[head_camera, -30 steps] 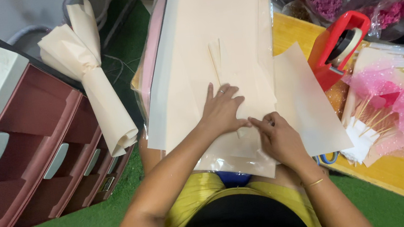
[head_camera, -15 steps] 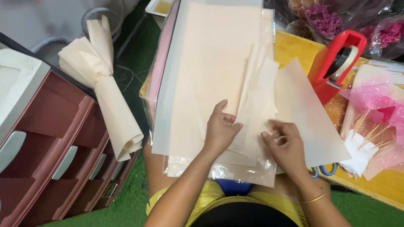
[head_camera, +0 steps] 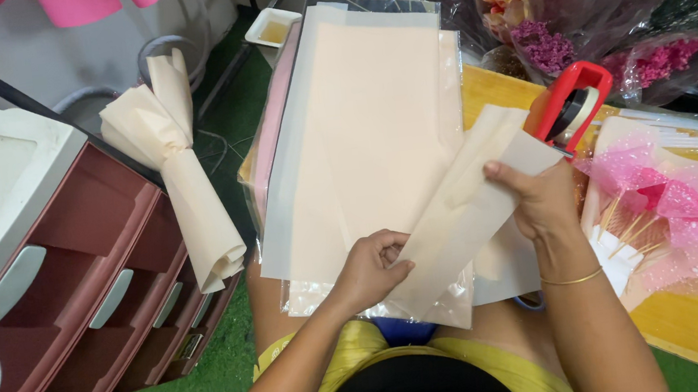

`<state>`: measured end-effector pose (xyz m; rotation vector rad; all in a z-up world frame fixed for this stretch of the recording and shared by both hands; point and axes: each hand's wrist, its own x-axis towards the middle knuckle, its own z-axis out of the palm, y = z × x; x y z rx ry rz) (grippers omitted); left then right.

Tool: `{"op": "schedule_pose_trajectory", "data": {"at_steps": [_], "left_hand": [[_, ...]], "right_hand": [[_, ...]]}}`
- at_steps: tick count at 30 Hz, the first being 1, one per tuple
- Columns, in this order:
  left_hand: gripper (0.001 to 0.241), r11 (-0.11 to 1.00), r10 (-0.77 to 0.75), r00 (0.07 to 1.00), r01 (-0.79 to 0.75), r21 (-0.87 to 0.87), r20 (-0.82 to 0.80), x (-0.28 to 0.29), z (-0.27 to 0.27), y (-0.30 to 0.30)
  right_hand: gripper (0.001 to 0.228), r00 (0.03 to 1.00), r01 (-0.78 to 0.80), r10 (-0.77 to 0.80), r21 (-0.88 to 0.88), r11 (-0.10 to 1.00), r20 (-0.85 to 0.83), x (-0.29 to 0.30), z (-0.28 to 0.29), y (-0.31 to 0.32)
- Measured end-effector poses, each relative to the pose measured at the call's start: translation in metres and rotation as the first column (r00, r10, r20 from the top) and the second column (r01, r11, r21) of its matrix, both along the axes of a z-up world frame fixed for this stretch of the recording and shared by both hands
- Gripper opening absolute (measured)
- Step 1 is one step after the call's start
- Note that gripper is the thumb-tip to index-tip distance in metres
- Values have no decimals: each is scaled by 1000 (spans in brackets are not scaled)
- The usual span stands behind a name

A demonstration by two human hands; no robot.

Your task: The person handles and aligns sheets of thin beige wrapping paper on a table, shifting individual pieces by hand to layer and align them.

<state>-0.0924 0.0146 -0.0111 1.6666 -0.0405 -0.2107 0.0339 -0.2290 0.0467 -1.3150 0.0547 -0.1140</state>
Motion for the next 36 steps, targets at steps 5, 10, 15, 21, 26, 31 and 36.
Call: {"op": "schedule_pose_trajectory", "data": {"at_steps": [5, 10, 15, 21, 26, 31, 36], "left_hand": [[36, 998, -56, 996, 53, -44, -63, 4, -19, 5], [41, 994, -98, 990, 92, -65, -101, 9, -28, 9], [68, 983, -165, 986, 162, -87, -36, 4, 57, 7], [30, 990, 10, 1000, -7, -138, 25, 24, 57, -7], [39, 987, -24, 999, 30, -158, 37, 34, 75, -6], [15, 994, 64, 998, -61, -95, 29, 60, 62, -1], [17, 989, 102, 995, -103, -108, -16, 70, 18, 19]], "right_hand": [[43, 999, -14, 16, 41, 999, -45, 28, 1, -16], [54, 982, -176, 170, -66, 982, -87, 21, 17, -3], [51, 987, -156, 147, -170, 973, -63, 14, 29, 13], [50, 991, -135, 134, -243, 961, -19, 7, 52, 30], [49, 988, -149, 152, -288, 946, -9, 2, 68, 42], [48, 978, -199, 207, -267, 943, -1, 7, 86, 59], [50, 976, -168, 194, -224, 960, 96, 36, 85, 50]]}}
